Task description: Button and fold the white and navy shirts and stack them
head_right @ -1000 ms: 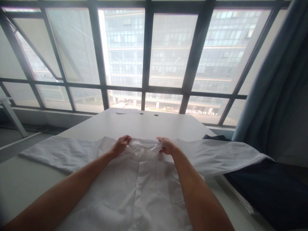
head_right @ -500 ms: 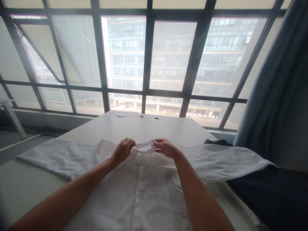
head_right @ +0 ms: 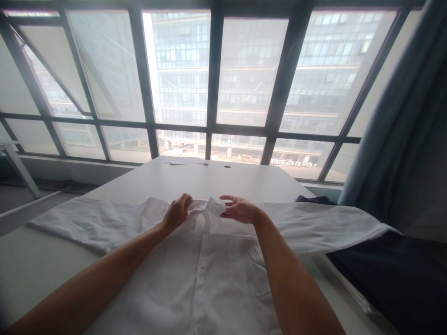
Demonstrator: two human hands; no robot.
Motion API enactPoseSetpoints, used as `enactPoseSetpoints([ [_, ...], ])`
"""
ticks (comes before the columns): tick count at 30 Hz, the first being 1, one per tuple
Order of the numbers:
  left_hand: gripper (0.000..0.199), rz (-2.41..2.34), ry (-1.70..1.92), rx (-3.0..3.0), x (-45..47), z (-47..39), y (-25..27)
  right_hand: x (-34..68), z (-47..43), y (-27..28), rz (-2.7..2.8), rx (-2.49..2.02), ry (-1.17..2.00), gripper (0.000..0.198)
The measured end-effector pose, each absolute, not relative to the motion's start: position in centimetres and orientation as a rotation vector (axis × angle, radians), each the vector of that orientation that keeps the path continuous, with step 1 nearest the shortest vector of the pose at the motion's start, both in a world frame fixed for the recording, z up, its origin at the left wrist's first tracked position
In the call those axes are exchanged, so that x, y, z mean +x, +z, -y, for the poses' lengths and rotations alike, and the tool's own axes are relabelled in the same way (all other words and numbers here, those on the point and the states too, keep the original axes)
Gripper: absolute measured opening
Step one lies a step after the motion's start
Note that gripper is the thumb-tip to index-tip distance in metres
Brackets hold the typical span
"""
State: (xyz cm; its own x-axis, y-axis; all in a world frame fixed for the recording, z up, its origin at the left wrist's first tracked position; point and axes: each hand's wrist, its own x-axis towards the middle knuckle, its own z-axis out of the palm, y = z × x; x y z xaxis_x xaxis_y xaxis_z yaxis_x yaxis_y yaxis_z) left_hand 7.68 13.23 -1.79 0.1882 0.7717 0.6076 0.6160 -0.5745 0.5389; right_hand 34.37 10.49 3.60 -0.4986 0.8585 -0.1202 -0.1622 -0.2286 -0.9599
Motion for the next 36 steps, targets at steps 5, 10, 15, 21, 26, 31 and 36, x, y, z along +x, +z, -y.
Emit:
enactPoseSetpoints([
  [5, 0.013, -1.23, 1.517, 2.446, 7.6, -12.7, -1.3, 34.0, -11.4, 2.8, 1.181, -0.899, 1.633, 0.065],
  [10, 0.023, -1.114, 1.267, 2.77, 7.4, -12.2, -0.7, 33.8, -12.4, 2.1, 1.07, -0.918, 1.435, 0.045],
  [15, 0.04, -1.202, 1.108, 2.852, 7.1, -12.9, -1.2, 34.1, -12.1, 2.2, 1.223, -0.904, 1.349, 0.045],
  [21, 0.035, -1.221, 0.942, 2.997, 6.0, -13.9, -1.8, 34.8, -13.0, 1.6, 1.776, -1.107, 0.693, 0.039],
  [26, 0.023, -1.14, 0.931, 3.023, 5.6, -14.5, -1.8, 34.4, -12.5, 1.9, 2.02, -1.171, -0.108, 0.032],
  [31, 0.019, -1.144, 1.052, 3.002, 5.5, -14.3, -1.4, 32.9, -11.0, 3.1, 2.168, -1.114, -0.53, 0.029],
  [36, 0.02, -1.023, 1.106, 2.985, 5.3, -14.4, -1.1, 32.2, -10.5, 3.6, 2.222, -1.11, -0.593, 0.02],
])
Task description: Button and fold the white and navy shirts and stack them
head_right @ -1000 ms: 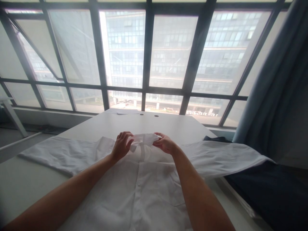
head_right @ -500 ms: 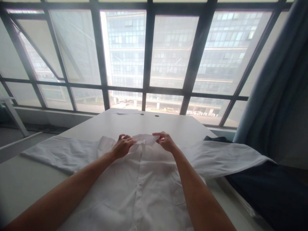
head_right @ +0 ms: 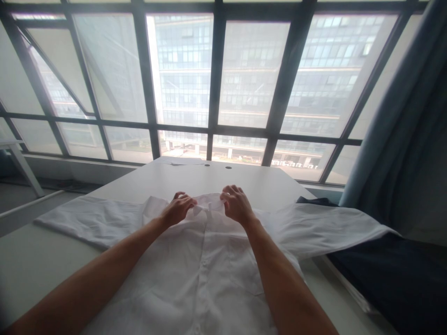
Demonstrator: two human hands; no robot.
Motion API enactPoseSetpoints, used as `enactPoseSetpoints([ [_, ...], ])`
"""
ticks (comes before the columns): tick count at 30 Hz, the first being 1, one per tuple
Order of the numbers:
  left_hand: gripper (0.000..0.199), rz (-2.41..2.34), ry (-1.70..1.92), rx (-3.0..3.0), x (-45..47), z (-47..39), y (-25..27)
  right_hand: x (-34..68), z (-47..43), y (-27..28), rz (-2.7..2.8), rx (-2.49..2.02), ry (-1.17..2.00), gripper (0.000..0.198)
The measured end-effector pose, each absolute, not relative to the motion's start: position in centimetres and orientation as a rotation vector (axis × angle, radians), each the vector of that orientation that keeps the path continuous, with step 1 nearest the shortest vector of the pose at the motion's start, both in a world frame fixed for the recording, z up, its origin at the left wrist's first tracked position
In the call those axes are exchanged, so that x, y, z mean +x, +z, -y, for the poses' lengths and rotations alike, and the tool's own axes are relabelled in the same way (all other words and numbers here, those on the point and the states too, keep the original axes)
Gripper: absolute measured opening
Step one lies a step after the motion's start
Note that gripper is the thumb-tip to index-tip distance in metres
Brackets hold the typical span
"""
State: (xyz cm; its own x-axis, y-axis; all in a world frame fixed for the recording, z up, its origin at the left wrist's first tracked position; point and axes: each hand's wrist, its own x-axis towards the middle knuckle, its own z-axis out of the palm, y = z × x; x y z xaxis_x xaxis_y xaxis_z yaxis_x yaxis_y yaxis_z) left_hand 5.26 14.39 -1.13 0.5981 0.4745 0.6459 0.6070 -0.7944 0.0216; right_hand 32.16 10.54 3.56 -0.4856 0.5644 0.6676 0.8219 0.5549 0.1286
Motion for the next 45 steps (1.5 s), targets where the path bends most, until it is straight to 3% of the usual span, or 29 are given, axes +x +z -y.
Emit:
enactPoseSetpoints([
  [7, 0.018, 0.896, -0.961, -2.585, 5.1, -14.3, -0.7, 31.8, -10.4, 2.7, 2.079, -1.316, -0.659, 0.021],
  [13, 0.003, 0.949, -0.893, -2.461, 5.2, -13.5, 0.1, 31.6, -10.3, 2.2, 2.208, -1.287, -0.63, 0.027],
  [21, 0.01, 0.867, -0.875, -2.349, 5.1, -13.1, 0.4, 32.2, -11.2, 2.7, 2.179, -1.211, 0.066, 0.033],
  [24, 0.017, 0.826, -0.902, -2.326, 5.1, -13.2, 0.4, 32.3, -11.4, 3.1, 2.144, -1.291, 0.491, 0.054],
  [27, 0.025, 0.806, -0.909, -2.321, 5.0, -13.4, 0.3, 32.8, -11.7, 2.9, 2.093, -1.3, 0.627, 0.066],
  [31, 0.026, 0.788, -0.897, -2.348, 4.8, -13.5, 0.2, 33.3, -12.1, 1.7, 2.188, -1.337, 0.384, 0.024],
  [34, 0.024, 0.791, -0.92, -2.395, 4.6, -13.5, 0.2, 33.2, -12.1, 1.1, 2.247, -1.365, 0.134, 0.032],
  [40, 0.025, 0.788, -0.91, -2.393, 4.5, -13.7, 0.2, 33.5, -11.1, 2.5, 2.266, -1.578, -0.399, 0.013],
  [45, 0.016, 0.79, -0.959, -2.384, 4.1, -14.1, 0.1, 33.9, -10.7, 3.4, 2.125, -1.668, -0.55, 0.013],
])
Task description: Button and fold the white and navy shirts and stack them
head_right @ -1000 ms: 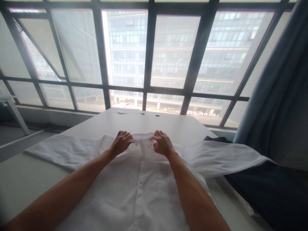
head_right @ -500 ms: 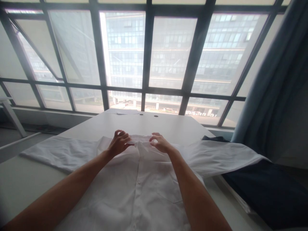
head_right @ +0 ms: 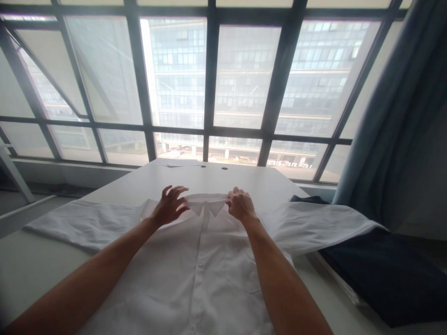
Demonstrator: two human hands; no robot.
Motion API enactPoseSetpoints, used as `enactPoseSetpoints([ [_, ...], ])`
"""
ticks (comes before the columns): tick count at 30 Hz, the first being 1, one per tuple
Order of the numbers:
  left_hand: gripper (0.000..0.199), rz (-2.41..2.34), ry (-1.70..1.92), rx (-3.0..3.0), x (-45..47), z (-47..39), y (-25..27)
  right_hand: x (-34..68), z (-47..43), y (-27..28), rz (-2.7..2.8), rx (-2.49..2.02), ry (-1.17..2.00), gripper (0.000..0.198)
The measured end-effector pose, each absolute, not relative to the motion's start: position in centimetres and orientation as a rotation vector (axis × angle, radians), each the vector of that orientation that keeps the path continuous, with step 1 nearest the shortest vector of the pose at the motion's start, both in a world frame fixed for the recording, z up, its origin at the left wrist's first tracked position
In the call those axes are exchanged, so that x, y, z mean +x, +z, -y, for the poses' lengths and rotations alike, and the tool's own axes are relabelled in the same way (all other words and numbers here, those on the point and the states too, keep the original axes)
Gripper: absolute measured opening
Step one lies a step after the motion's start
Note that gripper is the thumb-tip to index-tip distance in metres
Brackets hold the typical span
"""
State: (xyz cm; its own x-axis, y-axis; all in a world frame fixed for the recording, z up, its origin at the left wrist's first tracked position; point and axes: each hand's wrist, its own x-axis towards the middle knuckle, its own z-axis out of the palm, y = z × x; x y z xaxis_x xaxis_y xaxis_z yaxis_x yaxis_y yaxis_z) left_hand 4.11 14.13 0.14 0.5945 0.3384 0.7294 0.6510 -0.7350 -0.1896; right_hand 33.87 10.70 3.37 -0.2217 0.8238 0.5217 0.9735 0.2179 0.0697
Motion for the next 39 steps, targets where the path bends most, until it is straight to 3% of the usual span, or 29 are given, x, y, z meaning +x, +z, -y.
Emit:
enactPoseSetpoints([
  [6, 0.013, 0.784, -1.126, -2.572, 3.7, -15.1, -0.3, 34.4, -10.7, 3.0, 2.203, -1.455, -0.281, 0.02],
  [13, 0.03, 0.927, -1.419, -2.567, 5.2, -14.6, -0.8, 34.3, -11.7, 2.5, 2.022, -1.37, -0.211, 0.035],
  [18, 0.033, 1.066, -1.606, -2.588, 5.5, -14.8, -1.0, 34.2, -12.1, 2.6, 1.908, -1.382, 0.082, 0.032],
  [21, 0.037, 1.122, -1.674, -2.699, 5.4, -14.7, -0.6, 34.2, -11.8, 2.8, 1.918, -1.461, 0.061, 0.021],
  [23, 0.038, 1.125, -1.695, -2.745, 5.6, -14.5, -0.3, 33.8, -11.4, 3.2, 1.986, -1.424, -0.008, 0.016],
  [25, 0.038, 1.108, -1.655, -2.742, 5.8, -14.2, 0.0, 32.8, -11.0, 3.8, 2.054, -1.277, -0.024, 0.027],
  [29, 0.048, 1.032, -1.517, -2.753, 6.7, -13.2, 0.4, 29.7, -10.0, 4.8, 2.09, -1.028, 0.236, 0.023],
  [31, 0.051, 0.998, -1.483, -2.769, 7.1, -12.8, 0.6, 28.2, -9.8, 4.9, 2.097, -0.997, 0.371, 0.031],
  [39, 0.027, 1.035, -1.496, -2.817, 7.2, -12.8, 0.9, 27.5, -10.2, 3.8, 1.983, -1.072, 0.538, 0.035],
])
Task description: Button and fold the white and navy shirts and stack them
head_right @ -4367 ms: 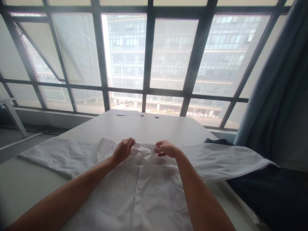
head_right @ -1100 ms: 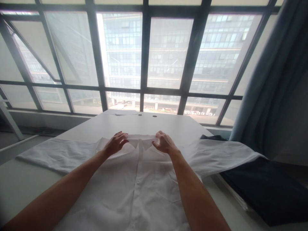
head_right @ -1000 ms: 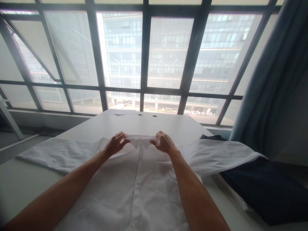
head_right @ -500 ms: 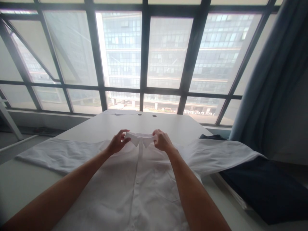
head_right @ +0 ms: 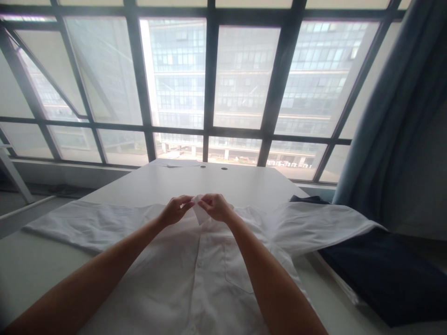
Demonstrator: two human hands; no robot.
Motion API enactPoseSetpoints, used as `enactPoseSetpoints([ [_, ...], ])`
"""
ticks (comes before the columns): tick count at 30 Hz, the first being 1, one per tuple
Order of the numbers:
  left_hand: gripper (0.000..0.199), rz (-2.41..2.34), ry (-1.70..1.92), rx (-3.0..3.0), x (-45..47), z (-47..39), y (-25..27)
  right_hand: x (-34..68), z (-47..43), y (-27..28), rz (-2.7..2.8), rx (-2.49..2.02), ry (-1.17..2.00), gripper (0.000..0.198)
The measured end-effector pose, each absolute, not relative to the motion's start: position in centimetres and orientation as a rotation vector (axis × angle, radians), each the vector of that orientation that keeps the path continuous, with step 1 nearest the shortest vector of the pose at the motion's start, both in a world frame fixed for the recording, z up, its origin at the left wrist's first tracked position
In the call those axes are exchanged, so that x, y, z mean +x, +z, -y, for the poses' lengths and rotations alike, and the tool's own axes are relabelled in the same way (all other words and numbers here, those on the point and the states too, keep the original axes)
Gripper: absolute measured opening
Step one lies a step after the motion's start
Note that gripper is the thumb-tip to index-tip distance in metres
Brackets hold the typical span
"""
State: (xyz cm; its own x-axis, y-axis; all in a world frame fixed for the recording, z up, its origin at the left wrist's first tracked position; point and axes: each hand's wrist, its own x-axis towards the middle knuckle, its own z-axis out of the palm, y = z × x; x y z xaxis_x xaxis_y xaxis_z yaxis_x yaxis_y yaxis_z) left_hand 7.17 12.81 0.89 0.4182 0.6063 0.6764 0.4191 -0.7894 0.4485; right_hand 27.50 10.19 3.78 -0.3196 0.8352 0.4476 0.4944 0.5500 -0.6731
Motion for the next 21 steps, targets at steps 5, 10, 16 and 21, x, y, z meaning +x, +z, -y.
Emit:
enactPoseSetpoints([
  [5, 0.018, -0.922, 1.373, 2.439, 7.2, -12.7, 0.7, 27.4, -10.3, 3.5, 1.97, -1.156, 0.806, 0.047],
  [10, 0.02, -0.737, 1.412, 2.455, 7.3, -12.6, 0.8, 27.0, -10.3, 3.4, 1.833, -1.118, 0.963, 0.04],
  [16, 0.026, -0.628, 1.395, 2.452, 7.3, -12.5, 1.2, 26.6, -11.0, 2.7, 1.66, -1.185, 1.004, 0.031],
  [21, 0.023, -0.64, 1.339, 2.481, 6.7, -12.7, 0.9, 26.5, -11.9, 1.8, 1.585, -1.197, 0.975, 0.03],
])
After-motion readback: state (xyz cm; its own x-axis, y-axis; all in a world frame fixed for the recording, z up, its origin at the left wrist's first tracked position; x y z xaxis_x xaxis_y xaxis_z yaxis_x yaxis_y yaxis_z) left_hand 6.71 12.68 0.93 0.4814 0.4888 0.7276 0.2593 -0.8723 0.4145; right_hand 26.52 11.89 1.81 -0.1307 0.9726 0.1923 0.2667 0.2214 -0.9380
